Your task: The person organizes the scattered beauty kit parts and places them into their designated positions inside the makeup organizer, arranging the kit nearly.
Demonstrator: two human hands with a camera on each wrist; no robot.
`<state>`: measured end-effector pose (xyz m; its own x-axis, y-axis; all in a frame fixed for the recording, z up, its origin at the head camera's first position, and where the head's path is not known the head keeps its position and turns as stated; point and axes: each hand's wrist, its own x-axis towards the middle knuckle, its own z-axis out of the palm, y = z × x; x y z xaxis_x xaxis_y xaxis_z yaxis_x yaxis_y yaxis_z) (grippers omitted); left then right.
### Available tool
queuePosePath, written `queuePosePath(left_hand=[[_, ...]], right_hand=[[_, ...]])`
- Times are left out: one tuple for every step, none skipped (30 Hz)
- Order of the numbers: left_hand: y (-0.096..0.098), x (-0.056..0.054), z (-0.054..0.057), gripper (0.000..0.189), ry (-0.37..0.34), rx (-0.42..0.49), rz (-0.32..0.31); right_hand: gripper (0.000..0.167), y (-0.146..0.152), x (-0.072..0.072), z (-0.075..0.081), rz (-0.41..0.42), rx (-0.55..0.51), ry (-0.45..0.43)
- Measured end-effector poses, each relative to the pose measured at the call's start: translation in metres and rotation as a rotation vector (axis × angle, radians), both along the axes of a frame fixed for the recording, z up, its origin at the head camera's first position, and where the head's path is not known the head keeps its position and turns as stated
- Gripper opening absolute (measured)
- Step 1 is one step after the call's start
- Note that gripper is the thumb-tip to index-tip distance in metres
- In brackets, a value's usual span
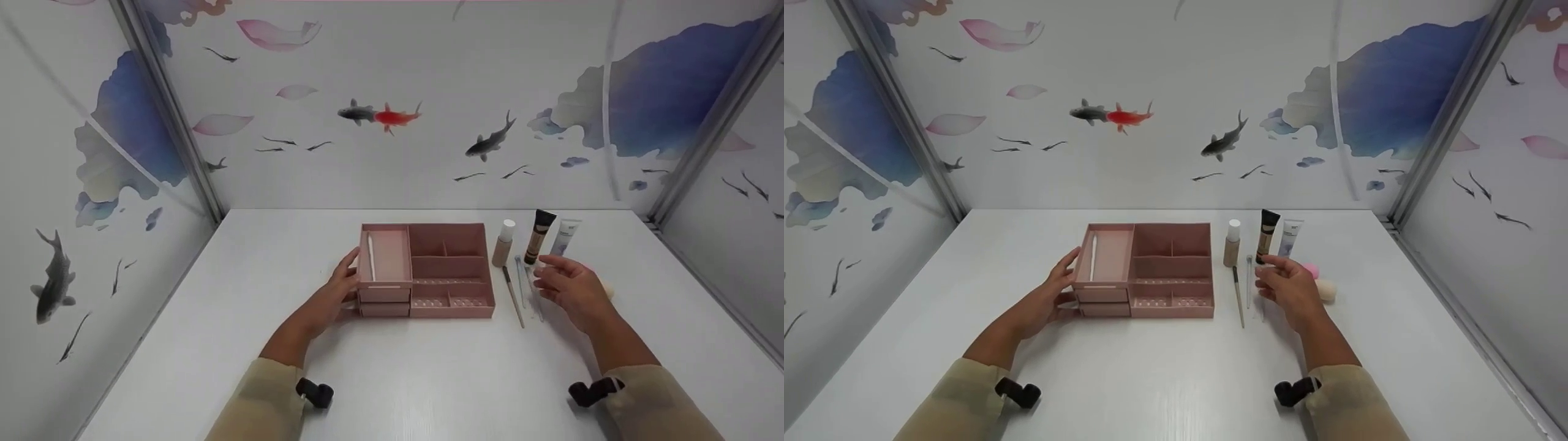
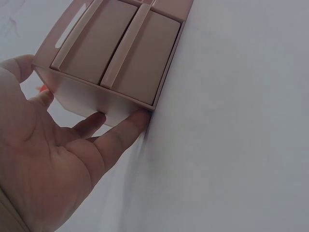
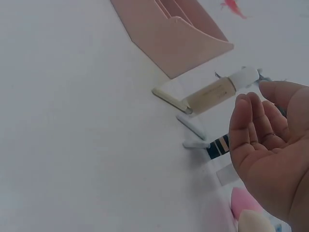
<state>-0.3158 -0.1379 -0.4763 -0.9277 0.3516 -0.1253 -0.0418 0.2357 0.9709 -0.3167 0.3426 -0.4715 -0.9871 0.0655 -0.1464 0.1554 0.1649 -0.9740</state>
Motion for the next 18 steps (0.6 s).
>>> queuePosePath(left_hand=[[-0.001, 0.0, 0.0, 0.059, -0.001, 0.002, 0.0], [-0.002, 0.0, 0.0, 0.06, -0.002, 0.006, -0.002], [-0.003, -0.001, 0.0, 0.06, -0.007, 0.011, -0.004], [-0.003, -0.001, 0.0, 0.059, -0.009, 0.014, -0.006], [-0.003, -0.001, 0.0, 0.059, -0.012, 0.014, -0.006], [-0.003, -0.001, 0.001, 0.059, -0.013, 0.014, -0.006], [-0.003, 0.0, 0.001, 0.059, -0.013, 0.016, -0.005], [-0.003, 0.0, 0.001, 0.059, -0.011, 0.015, -0.003], [-0.003, 0.0, 0.001, 0.059, -0.01, 0.012, -0.001], [-0.004, 0.0, 0.001, 0.059, -0.006, 0.007, 0.001], [-0.004, 0.0, 0.001, 0.059, -0.005, 0.007, 0.002], [-0.004, 0.0, 0.001, 0.059, -0.004, 0.009, 0.002], [-0.004, 0.0, 0.001, 0.059, -0.002, 0.009, 0.002], [-0.003, 0.0, 0.001, 0.059, 0.001, 0.006, 0.0], [-0.003, 0.0, 0.001, 0.059, -0.001, 0.011, -0.003], [-0.003, 0.0, 0.001, 0.06, -0.003, 0.016, -0.004], [-0.003, -0.001, 0.0, 0.06, -0.007, 0.022, -0.007], [-0.003, -0.001, 0.0, 0.06, -0.009, 0.023, -0.009]], right_hand=[[0.06, 0.001, -0.001, -0.002, -0.006, 0.007, -0.01], [0.062, 0.002, -0.003, -0.004, -0.01, 0.017, -0.023], [0.064, 0.003, -0.004, -0.006, -0.013, 0.019, -0.035], [0.065, 0.004, -0.004, -0.008, -0.014, 0.026, -0.048], [0.066, 0.005, -0.005, -0.01, -0.013, 0.035, -0.06], [0.067, 0.006, -0.005, -0.011, -0.01, 0.047, -0.069], [0.067, 0.007, -0.006, -0.013, -0.01, 0.059, -0.078], [0.068, 0.008, -0.006, -0.014, -0.007, 0.072, -0.084], [0.067, 0.008, -0.007, -0.015, -0.007, 0.083, -0.089], [0.068, 0.009, -0.007, -0.016, -0.004, 0.099, -0.092], [0.067, 0.009, -0.008, -0.016, -0.003, 0.114, -0.09], [0.066, 0.01, -0.008, -0.017, -0.002, 0.128, -0.089], [0.065, 0.011, -0.009, -0.017, 0.0, 0.143, -0.089], [0.064, 0.011, -0.009, -0.018, 0.005, 0.164, -0.087], [0.063, 0.012, -0.01, -0.018, 0.011, 0.184, -0.082], [0.063, 0.013, -0.01, -0.018, 0.017, 0.205, -0.079], [0.062, 0.014, -0.01, -0.018, 0.022, 0.224, -0.079], [0.062, 0.015, -0.01, -0.019, 0.029, 0.241, -0.078]])
